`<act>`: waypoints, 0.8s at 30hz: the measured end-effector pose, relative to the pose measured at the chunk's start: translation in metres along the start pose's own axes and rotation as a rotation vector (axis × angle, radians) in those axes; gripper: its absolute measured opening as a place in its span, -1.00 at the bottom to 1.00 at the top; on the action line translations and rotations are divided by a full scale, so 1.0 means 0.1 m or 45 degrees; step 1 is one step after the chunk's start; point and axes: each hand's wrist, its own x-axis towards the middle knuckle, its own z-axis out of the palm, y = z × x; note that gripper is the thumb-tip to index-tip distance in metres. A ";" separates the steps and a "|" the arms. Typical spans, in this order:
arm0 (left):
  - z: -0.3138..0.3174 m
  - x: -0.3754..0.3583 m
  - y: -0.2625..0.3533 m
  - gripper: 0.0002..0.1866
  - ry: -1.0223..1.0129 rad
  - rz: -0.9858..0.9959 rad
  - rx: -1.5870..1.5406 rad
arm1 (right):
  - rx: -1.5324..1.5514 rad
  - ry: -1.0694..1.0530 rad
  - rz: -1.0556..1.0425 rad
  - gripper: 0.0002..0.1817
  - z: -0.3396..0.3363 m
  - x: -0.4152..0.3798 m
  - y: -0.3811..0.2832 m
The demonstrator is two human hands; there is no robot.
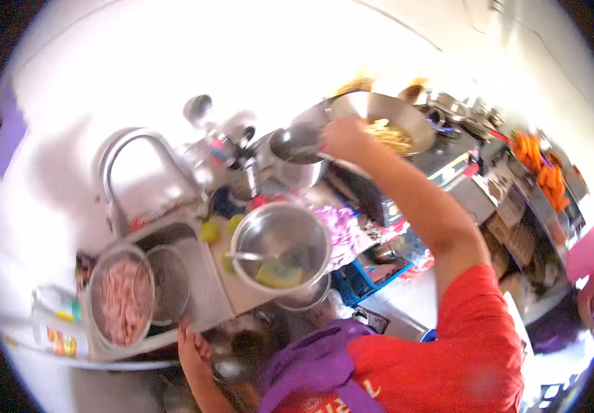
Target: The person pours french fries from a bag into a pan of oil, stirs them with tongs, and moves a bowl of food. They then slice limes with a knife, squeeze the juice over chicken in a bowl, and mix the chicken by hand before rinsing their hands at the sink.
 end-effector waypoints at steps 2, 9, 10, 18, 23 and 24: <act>0.15 -0.11 0.03 -0.70 -0.013 0.044 -0.057 | 0.369 -0.290 0.206 -0.73 0.14 0.25 -0.14; 0.52 -0.29 0.33 -0.59 0.048 -0.063 -0.138 | 0.351 -0.027 0.114 -0.73 0.31 0.19 -0.39; 0.56 -0.30 0.34 -0.59 0.025 -0.051 -0.126 | 0.481 0.182 0.130 -0.71 0.22 0.03 -0.38; 1.03 -0.26 0.23 -0.75 0.090 0.051 -0.317 | 1.026 0.884 0.458 -0.67 0.23 -1.73 0.42; 1.45 -0.25 0.12 -0.74 0.133 0.204 -0.367 | 1.018 0.407 1.415 -0.77 2.22 -2.72 1.48; 1.56 -0.27 0.10 -0.75 0.117 0.243 -0.368 | 0.913 0.481 1.482 -0.76 2.73 -2.93 1.69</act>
